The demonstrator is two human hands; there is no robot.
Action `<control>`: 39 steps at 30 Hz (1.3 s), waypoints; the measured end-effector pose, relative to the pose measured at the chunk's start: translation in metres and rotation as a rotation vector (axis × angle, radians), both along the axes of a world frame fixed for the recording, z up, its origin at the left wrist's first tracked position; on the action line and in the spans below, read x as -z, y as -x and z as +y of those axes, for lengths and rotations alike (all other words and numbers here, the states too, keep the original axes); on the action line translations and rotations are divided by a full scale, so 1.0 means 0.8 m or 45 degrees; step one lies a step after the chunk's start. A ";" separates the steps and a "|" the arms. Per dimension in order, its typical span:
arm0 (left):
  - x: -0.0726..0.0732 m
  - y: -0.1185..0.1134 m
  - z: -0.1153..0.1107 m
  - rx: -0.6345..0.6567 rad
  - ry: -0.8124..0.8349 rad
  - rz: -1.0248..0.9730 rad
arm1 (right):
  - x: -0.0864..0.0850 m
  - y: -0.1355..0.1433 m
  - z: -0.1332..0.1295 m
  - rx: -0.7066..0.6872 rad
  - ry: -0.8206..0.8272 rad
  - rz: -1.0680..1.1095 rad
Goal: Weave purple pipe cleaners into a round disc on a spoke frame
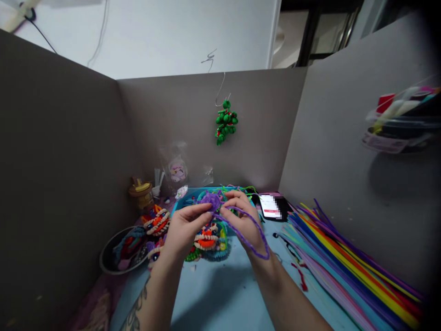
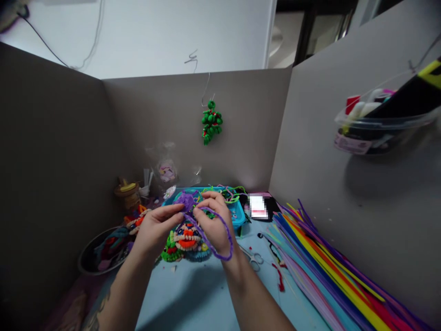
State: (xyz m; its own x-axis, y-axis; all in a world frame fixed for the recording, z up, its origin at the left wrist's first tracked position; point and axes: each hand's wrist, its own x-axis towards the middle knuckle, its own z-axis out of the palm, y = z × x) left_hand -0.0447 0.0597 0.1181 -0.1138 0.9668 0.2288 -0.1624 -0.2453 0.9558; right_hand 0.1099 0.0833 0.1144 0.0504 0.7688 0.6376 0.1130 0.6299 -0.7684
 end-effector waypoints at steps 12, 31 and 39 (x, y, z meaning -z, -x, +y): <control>0.005 -0.011 0.003 -0.014 0.062 -0.230 | 0.001 0.000 0.004 -0.137 0.066 -0.134; -0.002 -0.002 0.007 -0.161 0.017 -0.296 | 0.007 0.003 0.004 0.037 -0.043 0.133; 0.001 -0.006 0.007 -0.089 0.051 -0.248 | 0.009 0.009 0.005 -0.024 0.029 0.056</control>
